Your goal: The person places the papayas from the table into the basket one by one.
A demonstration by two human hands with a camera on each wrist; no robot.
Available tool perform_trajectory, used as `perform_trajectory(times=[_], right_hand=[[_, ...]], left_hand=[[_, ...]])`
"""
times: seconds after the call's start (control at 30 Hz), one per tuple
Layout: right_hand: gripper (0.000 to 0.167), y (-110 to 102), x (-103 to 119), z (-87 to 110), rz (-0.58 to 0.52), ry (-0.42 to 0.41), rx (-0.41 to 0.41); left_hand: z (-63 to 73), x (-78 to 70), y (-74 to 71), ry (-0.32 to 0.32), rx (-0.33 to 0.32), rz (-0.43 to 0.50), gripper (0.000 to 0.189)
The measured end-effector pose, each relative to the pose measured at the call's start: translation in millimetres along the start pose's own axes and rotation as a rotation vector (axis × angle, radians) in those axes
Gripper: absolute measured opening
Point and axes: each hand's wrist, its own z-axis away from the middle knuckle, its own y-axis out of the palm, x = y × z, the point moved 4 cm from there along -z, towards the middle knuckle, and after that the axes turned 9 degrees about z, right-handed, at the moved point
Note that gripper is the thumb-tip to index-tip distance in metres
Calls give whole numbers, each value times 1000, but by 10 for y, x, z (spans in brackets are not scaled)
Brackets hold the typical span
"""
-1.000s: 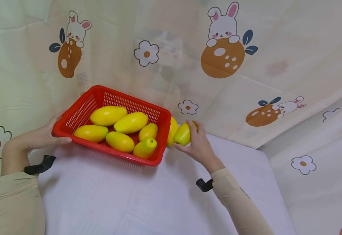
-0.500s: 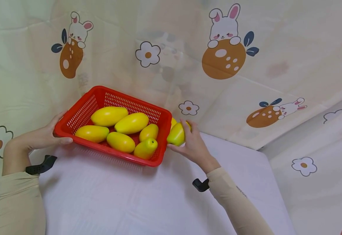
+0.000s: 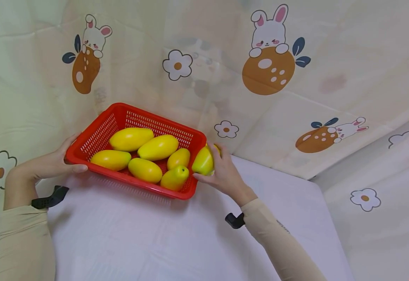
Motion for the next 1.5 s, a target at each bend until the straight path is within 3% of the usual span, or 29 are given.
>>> perform_trajectory(times=[0.3,0.83,1.5], right_hand=[[98,59,109,-50,-21,-84,-38],[92,122,273,-112,-16,-132,-23],[89,204,289,-272,-56,-82,44]], left_hand=[[7,4,2,-4,-1,-3,114],[19,9,10,2,-14,-2,117],[3,7,-3,-3,-7,-12,114]])
